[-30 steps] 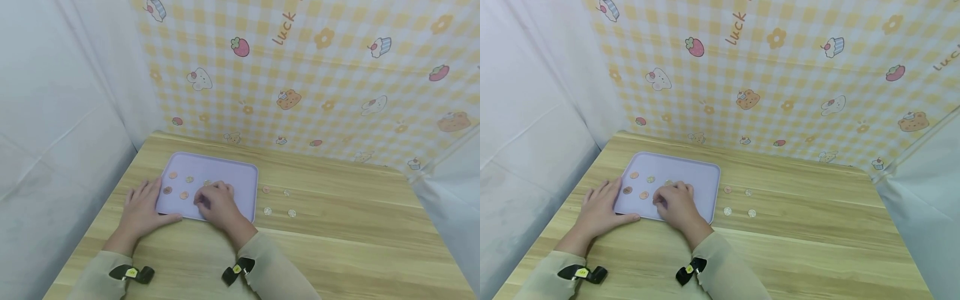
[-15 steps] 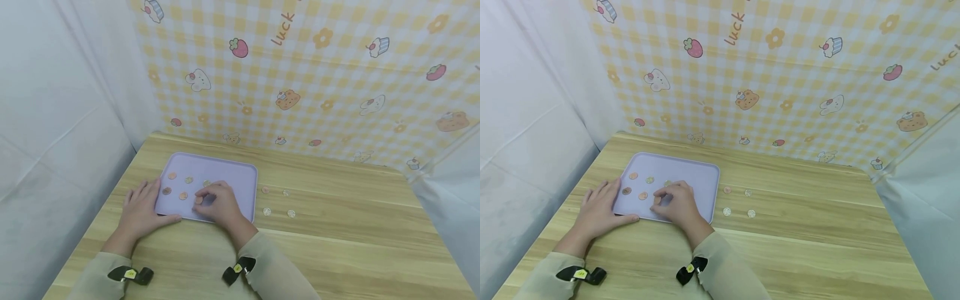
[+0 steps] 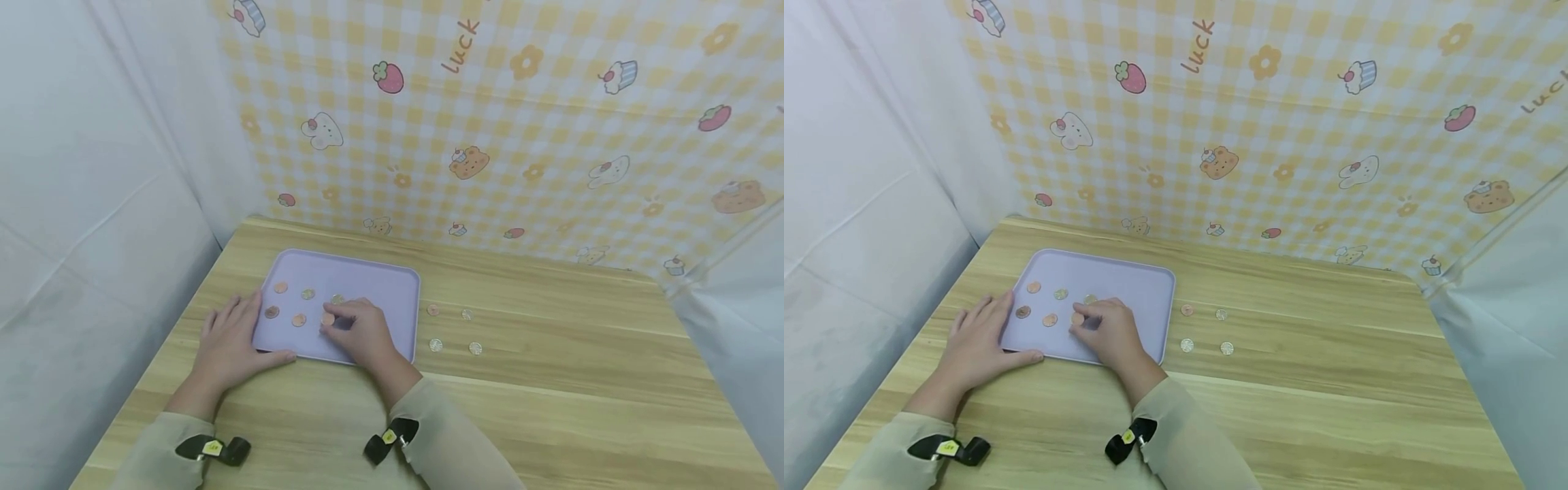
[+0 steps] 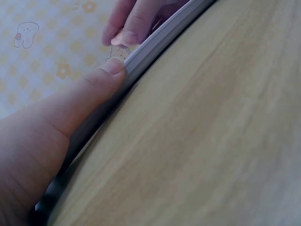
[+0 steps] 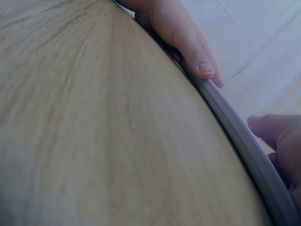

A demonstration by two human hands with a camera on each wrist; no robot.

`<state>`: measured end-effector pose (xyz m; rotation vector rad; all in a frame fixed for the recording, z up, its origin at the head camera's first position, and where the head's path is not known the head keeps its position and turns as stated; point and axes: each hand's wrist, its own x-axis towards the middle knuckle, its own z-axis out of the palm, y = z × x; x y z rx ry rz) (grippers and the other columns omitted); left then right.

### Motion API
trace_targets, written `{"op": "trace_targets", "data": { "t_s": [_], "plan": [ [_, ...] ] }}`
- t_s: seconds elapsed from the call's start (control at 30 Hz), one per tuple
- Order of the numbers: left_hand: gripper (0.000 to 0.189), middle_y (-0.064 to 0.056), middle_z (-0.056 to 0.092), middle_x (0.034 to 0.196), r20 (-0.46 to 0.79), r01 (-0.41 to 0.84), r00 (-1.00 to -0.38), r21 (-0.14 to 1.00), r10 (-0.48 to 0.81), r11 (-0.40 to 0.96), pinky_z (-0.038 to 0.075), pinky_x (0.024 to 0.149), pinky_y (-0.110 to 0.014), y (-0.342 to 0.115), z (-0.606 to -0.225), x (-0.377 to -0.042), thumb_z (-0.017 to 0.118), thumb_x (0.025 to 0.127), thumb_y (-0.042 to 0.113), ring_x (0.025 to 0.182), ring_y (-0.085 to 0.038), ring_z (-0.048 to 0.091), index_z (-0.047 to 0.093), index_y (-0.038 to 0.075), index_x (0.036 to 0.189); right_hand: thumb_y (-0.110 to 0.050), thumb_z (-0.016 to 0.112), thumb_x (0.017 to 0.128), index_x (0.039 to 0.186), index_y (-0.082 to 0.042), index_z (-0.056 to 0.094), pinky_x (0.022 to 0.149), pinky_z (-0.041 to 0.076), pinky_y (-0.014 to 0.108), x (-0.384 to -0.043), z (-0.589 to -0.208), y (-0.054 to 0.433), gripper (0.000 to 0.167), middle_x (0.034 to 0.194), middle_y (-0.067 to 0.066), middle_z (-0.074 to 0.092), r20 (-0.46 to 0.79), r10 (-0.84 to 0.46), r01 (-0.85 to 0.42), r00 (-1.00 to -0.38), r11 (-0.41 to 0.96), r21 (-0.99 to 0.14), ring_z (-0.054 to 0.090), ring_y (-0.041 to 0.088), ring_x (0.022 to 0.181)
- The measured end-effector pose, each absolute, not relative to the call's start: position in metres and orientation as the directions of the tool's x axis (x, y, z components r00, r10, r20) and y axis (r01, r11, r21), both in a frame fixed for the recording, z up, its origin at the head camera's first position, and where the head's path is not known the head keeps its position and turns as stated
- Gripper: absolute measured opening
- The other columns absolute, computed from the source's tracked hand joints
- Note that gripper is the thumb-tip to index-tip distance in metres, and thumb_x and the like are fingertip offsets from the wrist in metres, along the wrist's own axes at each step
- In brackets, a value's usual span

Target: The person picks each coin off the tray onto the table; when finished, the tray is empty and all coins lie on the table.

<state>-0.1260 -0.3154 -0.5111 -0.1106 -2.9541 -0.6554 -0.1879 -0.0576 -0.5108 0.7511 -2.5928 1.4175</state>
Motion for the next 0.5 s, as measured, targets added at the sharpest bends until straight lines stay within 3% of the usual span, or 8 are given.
{"op": "trace_targets", "data": {
  "t_s": [0.33, 0.5],
  "plan": [
    [0.143, -0.033, 0.036, 0.164, 0.148, 0.105, -0.988, 0.415, 0.047, 0.904, 0.003, 0.120, -0.078, -0.3176, -0.5129, -0.1263, 0.080, 0.070, 0.085, 0.153, -0.057, 0.022, 0.022, -0.003, 0.168, -0.024, 0.095, 0.083, 0.114, -0.017, 0.085, 0.087, 0.054, 0.022, -0.1872, -0.5086, -0.0583, 0.033, 0.107, -0.006, 0.081, 0.295, -0.391, -0.470, -0.872, 0.499, -0.728, 0.067, 0.007, 0.097],
    [0.144, -0.033, 0.036, 0.164, 0.151, 0.109, -0.987, 0.414, 0.050, 0.904, 0.004, 0.119, -0.079, -0.3164, -0.5127, -0.1250, 0.079, 0.070, 0.086, 0.153, -0.058, 0.023, 0.023, -0.003, 0.167, -0.031, 0.097, 0.080, 0.108, -0.016, 0.084, 0.089, 0.054, 0.024, -0.1844, -0.5080, -0.0550, 0.034, 0.102, -0.007, 0.079, 0.389, -0.359, -0.529, -0.849, 0.546, -0.650, 0.067, 0.009, 0.096]
  ]
}}
